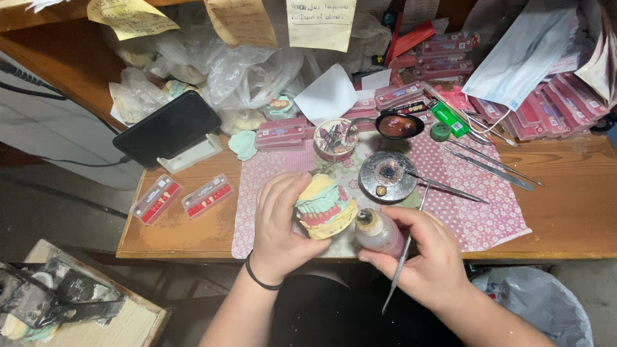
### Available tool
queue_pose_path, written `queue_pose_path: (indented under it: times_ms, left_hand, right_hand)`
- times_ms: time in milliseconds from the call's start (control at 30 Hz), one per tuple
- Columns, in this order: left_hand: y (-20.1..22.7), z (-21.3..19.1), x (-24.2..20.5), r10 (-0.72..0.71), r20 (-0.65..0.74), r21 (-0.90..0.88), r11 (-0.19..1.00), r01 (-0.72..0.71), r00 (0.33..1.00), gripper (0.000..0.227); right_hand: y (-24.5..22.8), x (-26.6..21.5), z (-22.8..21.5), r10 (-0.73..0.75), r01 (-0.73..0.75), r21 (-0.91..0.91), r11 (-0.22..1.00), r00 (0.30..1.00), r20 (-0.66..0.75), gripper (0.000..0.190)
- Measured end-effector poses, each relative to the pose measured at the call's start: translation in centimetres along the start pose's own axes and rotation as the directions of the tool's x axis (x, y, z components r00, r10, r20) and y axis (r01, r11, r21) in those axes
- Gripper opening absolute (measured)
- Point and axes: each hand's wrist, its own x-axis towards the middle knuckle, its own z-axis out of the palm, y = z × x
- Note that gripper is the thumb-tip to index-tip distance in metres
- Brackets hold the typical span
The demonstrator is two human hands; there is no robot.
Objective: The person holds a dental mold in a metal clamp and uses a small metal tool to scrape and smooth the pink and yellow material on the mold. They repeatedly dip the tool into a small container of liquid and continue working on the surface of the dental mold.
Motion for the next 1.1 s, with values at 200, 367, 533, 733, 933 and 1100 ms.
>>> queue_pose_path:
  times_ms: [200, 367, 533, 733, 933, 1100]
  left_hand:
    - [1.1, -0.1, 0.7, -0.066, -0.019, 0.003, 0.998, 0.066, 0.998, 0.075]
    - [1.6, -0.2, 1.1, -0.001, -0.045, 0.143, 0.990, 0.008, 0.999, 0.070]
    - [2.6, -0.9, 1.6, 0.007, -0.023, 0.269, 0.963, -0.001, 1.000, 0.069]
    - [3.8, -1.7, 2.6, 0.008, 0.031, 0.405, 0.914, -0.020, 0.999, 0.067]
    - [4.1, -1.8, 2.6, 0.030, 0.062, 0.468, 0.882, -0.055, 0.998, 0.069]
    - [4.3, -1.4, 2.4, 0.032, 0.004, 0.448, 0.894, -0.030, 0.999, 0.073]
  right_hand:
    - [-0.5, 0.1, -0.1, -0.120, 0.120, 0.005, 0.993, 0.993, -0.021, 0.072]
    - [-1.4, 0.4, -0.3, -0.161, 0.160, -0.009, 0.987, 0.987, -0.024, 0.071]
    - [-0.5, 0.3, -0.5, -0.141, 0.139, -0.068, 0.988, 0.990, -0.013, 0.071]
    - [-1.4, 0.3, -0.5, -0.158, 0.156, -0.063, 0.986, 0.987, -0.020, 0.068]
    - [-1.8, 0.6, 0.2, -0.211, 0.211, -0.030, 0.977, 0.977, 0.001, 0.067]
    - [-0.9, 0.5, -0.7, -0.101, 0.101, -0.066, 0.993, 0.995, 0.001, 0.063]
